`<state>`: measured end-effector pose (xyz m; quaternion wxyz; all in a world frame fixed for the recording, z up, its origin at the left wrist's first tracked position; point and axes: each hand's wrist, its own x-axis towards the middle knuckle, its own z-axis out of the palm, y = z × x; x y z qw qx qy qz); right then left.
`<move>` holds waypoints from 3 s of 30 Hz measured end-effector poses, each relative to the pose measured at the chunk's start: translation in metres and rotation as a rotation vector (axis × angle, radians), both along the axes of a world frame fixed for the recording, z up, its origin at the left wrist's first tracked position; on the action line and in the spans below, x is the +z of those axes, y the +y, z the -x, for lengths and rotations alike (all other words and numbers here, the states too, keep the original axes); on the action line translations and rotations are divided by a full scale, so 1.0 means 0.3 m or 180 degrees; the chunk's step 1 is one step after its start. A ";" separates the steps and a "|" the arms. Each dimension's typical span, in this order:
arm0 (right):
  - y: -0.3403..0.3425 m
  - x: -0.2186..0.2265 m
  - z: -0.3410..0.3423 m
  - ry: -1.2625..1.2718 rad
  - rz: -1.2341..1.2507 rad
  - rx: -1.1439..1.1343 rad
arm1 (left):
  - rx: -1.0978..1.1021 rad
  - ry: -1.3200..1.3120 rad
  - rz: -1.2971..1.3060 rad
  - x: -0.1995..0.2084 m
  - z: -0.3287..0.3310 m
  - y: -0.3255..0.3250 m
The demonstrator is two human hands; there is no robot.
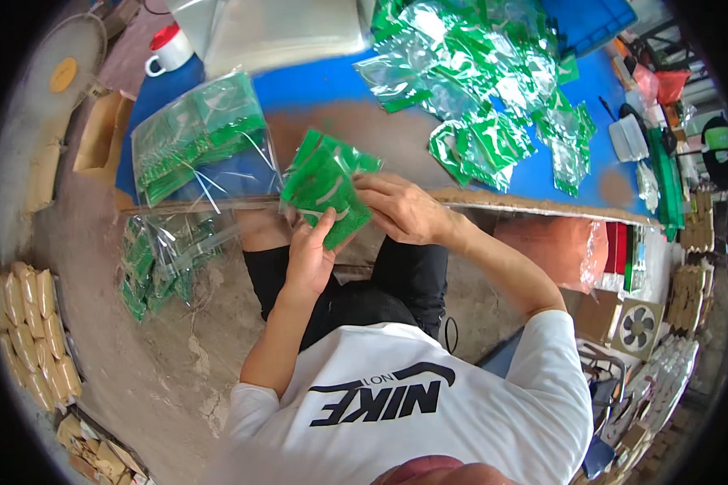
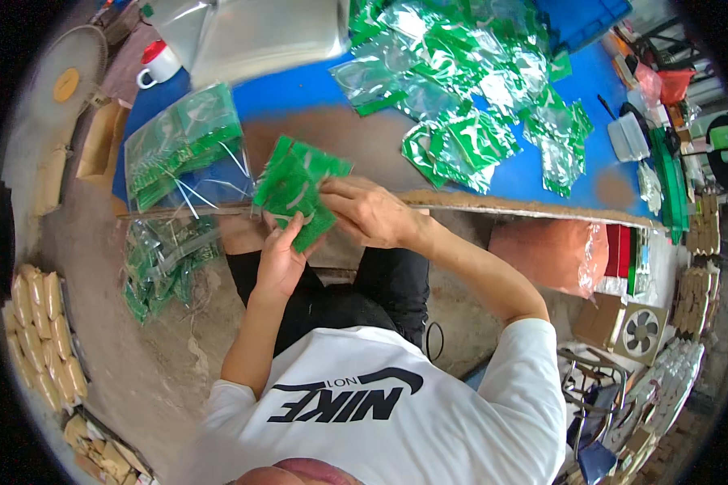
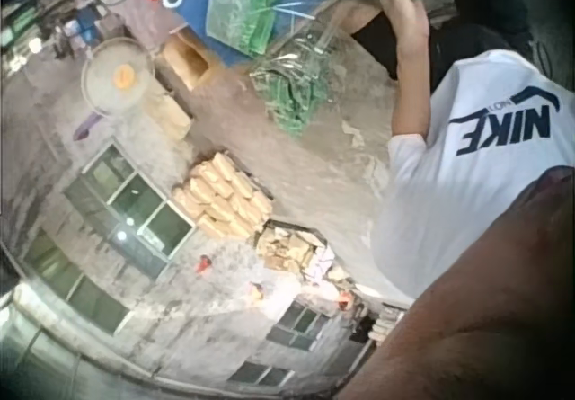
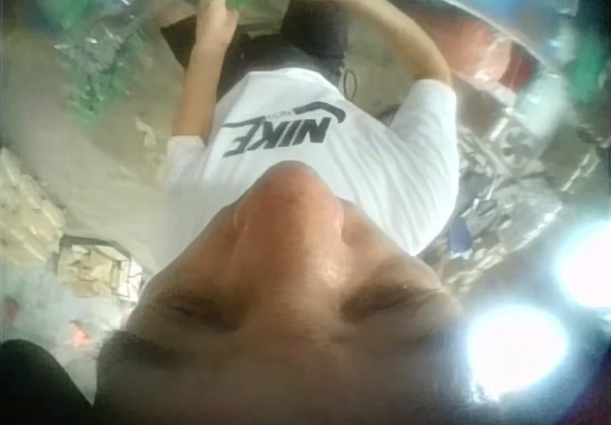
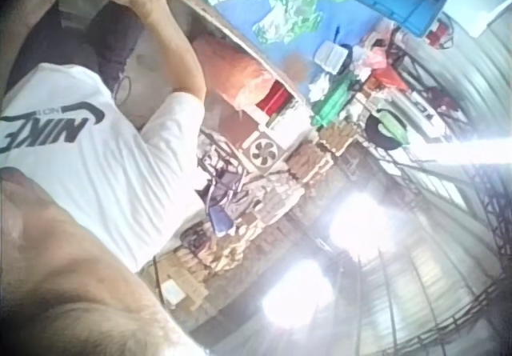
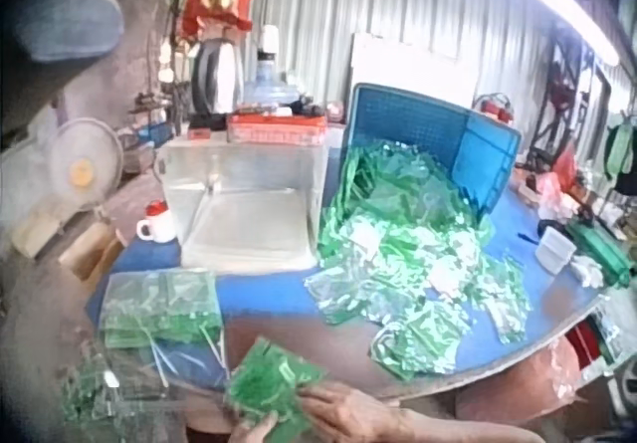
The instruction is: Counting, stacking, and packaging green plastic square packets into clear plastic bags.
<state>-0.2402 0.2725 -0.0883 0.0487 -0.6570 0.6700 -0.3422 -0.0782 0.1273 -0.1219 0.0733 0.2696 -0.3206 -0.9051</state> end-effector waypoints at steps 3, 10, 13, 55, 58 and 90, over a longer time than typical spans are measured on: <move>-0.021 0.007 0.057 -0.0296 0.0205 -0.0863 | 0.0003 -0.0234 -0.0089 -0.011 -0.008 -0.002; -0.193 -0.067 0.377 0.1248 0.0265 -0.2292 | 0.0193 0.0146 0.0348 -0.043 0.004 0.011; -0.226 -0.085 0.291 0.1116 -0.0366 -0.1514 | 0.0335 0.0188 0.0444 -0.063 -0.024 -0.002; 0.039 -0.069 -0.015 0.0674 0.0594 -0.1156 | -0.0612 0.0140 -0.0473 -0.085 -0.116 -0.058; 0.031 -0.048 -0.110 -0.2442 0.1829 -0.2463 | -0.0721 0.0421 -0.0911 -0.052 -0.073 -0.012; 0.556 0.057 0.491 -0.0110 -0.0385 -0.2219 | -0.0579 0.0134 0.0491 -0.054 0.016 0.154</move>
